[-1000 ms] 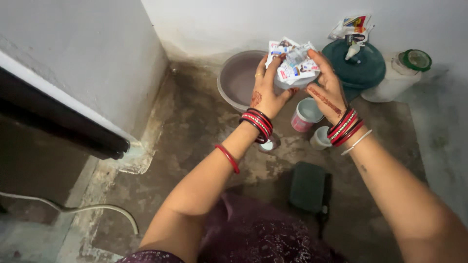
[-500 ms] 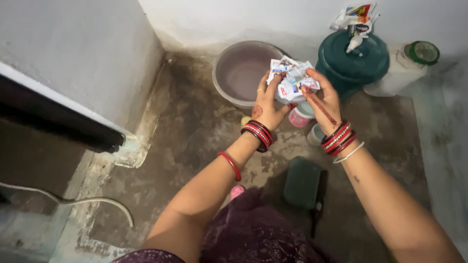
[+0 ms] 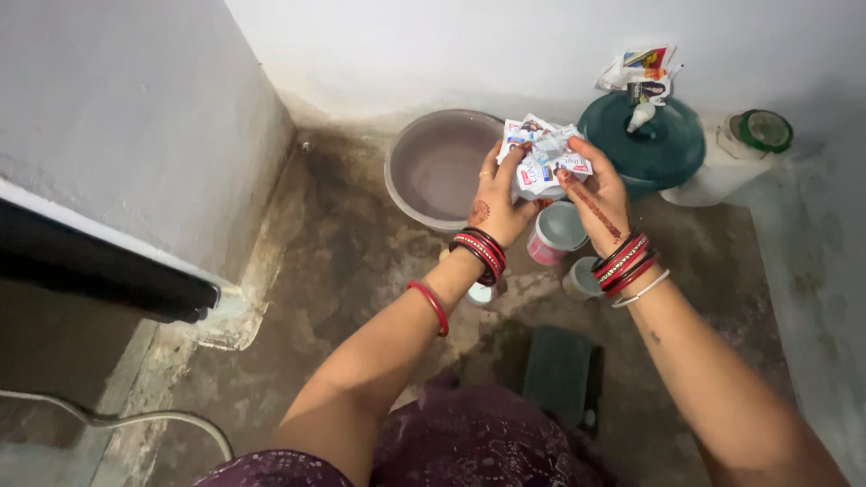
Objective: The person removes various toiletries and small boxes from a wall-mounted shelf and places them into a bucket on the floor. They handle items one by one, including bottles, a basket, and boxes, moving them from the shelf to the bucket.
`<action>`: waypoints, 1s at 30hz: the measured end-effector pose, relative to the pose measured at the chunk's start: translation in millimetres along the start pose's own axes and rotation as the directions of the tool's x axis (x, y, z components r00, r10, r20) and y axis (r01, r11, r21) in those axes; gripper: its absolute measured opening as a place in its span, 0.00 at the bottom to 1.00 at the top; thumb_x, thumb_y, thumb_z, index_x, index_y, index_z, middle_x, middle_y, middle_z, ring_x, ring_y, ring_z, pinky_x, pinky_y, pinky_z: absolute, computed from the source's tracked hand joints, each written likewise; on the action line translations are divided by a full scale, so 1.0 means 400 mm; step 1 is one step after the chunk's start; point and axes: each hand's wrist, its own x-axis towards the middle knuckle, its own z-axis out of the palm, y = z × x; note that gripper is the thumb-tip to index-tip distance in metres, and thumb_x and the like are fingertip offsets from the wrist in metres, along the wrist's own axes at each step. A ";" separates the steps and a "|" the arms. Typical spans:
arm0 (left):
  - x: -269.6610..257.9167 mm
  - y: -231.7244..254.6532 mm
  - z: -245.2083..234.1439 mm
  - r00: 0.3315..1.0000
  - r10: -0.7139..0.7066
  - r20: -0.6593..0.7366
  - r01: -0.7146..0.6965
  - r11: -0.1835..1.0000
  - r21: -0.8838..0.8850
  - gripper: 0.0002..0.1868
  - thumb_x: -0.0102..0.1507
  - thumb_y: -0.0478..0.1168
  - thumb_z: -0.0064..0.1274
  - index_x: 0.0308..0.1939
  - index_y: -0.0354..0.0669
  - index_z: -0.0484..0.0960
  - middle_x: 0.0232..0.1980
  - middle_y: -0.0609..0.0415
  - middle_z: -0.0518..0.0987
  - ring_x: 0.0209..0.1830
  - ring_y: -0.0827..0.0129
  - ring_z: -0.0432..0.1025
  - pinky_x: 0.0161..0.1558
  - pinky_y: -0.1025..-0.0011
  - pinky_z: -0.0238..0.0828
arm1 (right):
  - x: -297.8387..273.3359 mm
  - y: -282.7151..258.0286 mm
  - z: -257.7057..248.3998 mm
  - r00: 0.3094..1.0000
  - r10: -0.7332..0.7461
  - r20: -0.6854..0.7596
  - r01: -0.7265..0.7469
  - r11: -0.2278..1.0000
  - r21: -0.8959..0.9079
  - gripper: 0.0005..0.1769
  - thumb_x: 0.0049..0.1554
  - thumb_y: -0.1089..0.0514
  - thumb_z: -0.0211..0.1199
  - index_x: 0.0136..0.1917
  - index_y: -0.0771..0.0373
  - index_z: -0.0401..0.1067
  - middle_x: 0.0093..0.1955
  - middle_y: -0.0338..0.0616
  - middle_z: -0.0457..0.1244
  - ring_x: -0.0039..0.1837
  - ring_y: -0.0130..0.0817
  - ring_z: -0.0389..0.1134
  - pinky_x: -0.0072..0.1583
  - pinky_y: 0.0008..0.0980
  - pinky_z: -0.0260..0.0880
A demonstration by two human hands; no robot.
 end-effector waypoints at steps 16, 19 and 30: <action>0.022 -0.036 0.081 0.998 -0.035 -0.046 0.037 0.998 0.051 0.48 0.50 0.42 0.73 0.72 0.51 0.66 0.78 0.32 0.56 0.76 0.37 0.57 0.70 0.54 0.65 | 0.060 0.067 -0.074 0.993 0.038 0.109 -0.046 0.997 0.067 0.30 0.64 0.62 0.66 0.76 0.68 0.62 0.72 0.43 0.59 0.69 0.26 0.62 0.69 0.25 0.65; 0.018 -0.034 0.118 0.995 -0.085 -0.047 0.087 0.995 0.043 0.48 0.50 0.42 0.73 0.71 0.51 0.66 0.78 0.33 0.56 0.76 0.38 0.58 0.70 0.55 0.65 | 0.065 0.087 -0.111 0.990 0.069 0.123 -0.071 0.997 0.014 0.30 0.63 0.60 0.66 0.75 0.68 0.63 0.72 0.44 0.60 0.69 0.27 0.62 0.70 0.26 0.65; -0.077 -0.122 0.405 0.941 -0.335 -0.049 0.338 0.932 0.132 0.48 0.47 0.45 0.72 0.70 0.47 0.68 0.75 0.32 0.59 0.76 0.40 0.57 0.71 0.55 0.62 | 0.008 0.360 -0.359 0.952 0.250 0.180 -0.267 0.961 0.079 0.33 0.59 0.57 0.68 0.74 0.66 0.62 0.73 0.45 0.59 0.70 0.32 0.61 0.70 0.33 0.64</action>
